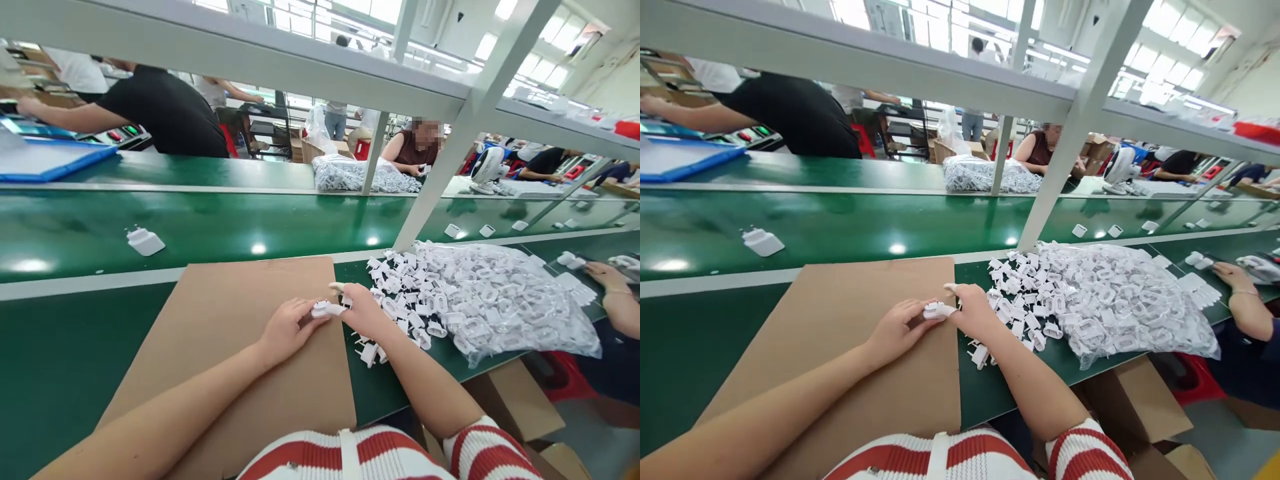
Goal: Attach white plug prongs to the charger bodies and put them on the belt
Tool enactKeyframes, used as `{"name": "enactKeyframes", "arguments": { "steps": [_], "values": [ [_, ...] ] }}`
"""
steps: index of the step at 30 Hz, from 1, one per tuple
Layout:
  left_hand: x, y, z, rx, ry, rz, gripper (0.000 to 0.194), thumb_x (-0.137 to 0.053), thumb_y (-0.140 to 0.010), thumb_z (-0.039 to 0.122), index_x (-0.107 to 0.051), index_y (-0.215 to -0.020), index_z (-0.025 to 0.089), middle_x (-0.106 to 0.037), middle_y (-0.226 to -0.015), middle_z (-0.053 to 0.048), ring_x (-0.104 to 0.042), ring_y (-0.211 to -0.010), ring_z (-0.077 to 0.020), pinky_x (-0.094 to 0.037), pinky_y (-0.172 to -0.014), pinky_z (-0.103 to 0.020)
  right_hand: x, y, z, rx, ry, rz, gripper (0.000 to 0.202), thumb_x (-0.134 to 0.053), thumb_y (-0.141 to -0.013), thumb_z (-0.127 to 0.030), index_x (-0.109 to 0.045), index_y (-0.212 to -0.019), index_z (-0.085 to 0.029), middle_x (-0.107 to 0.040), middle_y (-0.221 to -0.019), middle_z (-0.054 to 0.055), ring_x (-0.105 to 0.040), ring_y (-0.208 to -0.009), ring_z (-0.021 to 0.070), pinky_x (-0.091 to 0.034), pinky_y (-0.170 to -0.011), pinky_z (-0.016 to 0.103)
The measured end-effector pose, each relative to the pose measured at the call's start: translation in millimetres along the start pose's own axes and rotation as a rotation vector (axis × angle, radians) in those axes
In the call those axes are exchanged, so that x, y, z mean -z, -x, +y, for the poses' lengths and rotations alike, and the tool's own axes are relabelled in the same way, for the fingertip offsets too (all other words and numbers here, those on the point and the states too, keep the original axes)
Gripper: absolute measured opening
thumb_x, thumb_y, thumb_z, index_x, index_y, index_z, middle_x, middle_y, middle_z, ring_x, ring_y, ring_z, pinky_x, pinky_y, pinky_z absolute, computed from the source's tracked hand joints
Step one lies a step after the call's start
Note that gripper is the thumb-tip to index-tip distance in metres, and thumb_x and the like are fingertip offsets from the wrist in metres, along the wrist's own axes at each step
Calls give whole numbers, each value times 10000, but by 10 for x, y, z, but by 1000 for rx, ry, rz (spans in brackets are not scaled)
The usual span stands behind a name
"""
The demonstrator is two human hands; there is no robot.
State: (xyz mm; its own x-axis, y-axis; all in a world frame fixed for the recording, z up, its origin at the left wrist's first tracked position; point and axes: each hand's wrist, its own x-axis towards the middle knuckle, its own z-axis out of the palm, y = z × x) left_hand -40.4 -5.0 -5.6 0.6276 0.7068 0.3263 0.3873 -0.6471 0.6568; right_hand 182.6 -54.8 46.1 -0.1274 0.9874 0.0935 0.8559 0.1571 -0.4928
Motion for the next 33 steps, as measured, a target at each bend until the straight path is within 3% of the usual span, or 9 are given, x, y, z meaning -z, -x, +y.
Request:
{"name": "enactKeyframes", "arguments": {
  "steps": [3, 5, 10, 13, 21, 24, 27, 31, 33],
  "values": [
    [90, -197, -64, 108, -20, 6, 397, -646, -967, 556, -764, -1214, 269, -794, -1221, -80, -727, -1121, -309, -566, -1027, -446, 93, 1, 135, -149, 262, -20, 546, -620, -993, -264, -557, -1530, -185, -607, -1529, 175, -503, -1430, 327, -339, -1202, 501],
    [188, -434, -174, 196, -49, 52, 426, -642, -938, 565, -763, -1217, 266, -782, -1262, -75, -719, -1146, -314, -568, -1026, -425, 118, -13, 198, -243, 389, -77, 590, -616, -977, -238, -530, -1553, -147, -538, -1598, 215, -402, -1523, 386, -275, -1233, 577],
    [441, -1156, -604, 414, -192, 217, 480, -616, -912, 528, -721, -1260, 214, -778, -1231, -109, -716, -1104, -344, -549, -967, -422, 157, -63, 230, -275, 399, -152, 341, -587, -944, -150, -732, -1253, -154, -715, -1343, 183, -591, -1328, 350, -434, -1059, 457],
    [525, -1437, -813, 511, -284, 308, 494, -609, -906, 503, -695, -1274, 184, -757, -1258, -149, -686, -1185, -380, -505, -1012, -443, 186, -66, 200, -254, 391, -154, 294, -633, -903, -123, -756, -1165, -175, -756, -1230, 158, -660, -1229, 309, -414, -1075, 438],
    [576, -1514, -909, 682, -345, 373, 406, -638, -861, 374, -674, -1197, 149, -747, -1173, -237, -662, -1210, -477, -428, -1074, -616, 153, -43, 128, -206, 316, -124, 467, -619, -923, -136, -650, -1382, -215, -739, -1302, 119, -687, -1225, 281, -271, -1244, 531],
    [550, -1478, -777, 669, -341, 518, 705, -700, -835, 346, -504, -1457, 78, -487, -1569, -330, -391, -1512, -520, -271, -1202, -695, 121, -51, 144, -178, 302, -146, 469, -658, -888, -131, -678, -1346, -230, -732, -1275, 108, -700, -1182, 274, -268, -1250, 539],
    [525, -1487, -439, 555, -320, 657, 865, -710, -888, 399, -344, -1580, 31, -212, -1722, -321, -144, -1626, -474, -127, -1297, -659, 93, -44, 159, -149, 292, -148, 431, -667, -858, -93, -722, -1270, -207, -707, -1253, 116, -714, -1100, 254, -287, -1238, 519],
    [642, -1402, 417, 237, -182, 698, 588, -624, -1000, 471, -508, -1532, 250, -522, -1605, -80, -432, -1512, -270, -390, -1263, -439, 83, 6, 141, -121, 259, -122, 422, -632, -854, -59, -725, -1248, -177, -652, -1243, 126, -699, -1043, 244, -484, -991, 376],
    [795, -1194, 885, -150, 244, 701, 423, -687, -966, 462, -695, -1352, 287, -673, -1430, -50, -589, -1365, -309, -491, -1174, -487, 83, 32, 131, -118, 248, -110, 452, -595, -861, -38, -705, -1276, -180, -622, -1250, 126, -684, -1060, 241, -502, -857, 321]
  ]
}}
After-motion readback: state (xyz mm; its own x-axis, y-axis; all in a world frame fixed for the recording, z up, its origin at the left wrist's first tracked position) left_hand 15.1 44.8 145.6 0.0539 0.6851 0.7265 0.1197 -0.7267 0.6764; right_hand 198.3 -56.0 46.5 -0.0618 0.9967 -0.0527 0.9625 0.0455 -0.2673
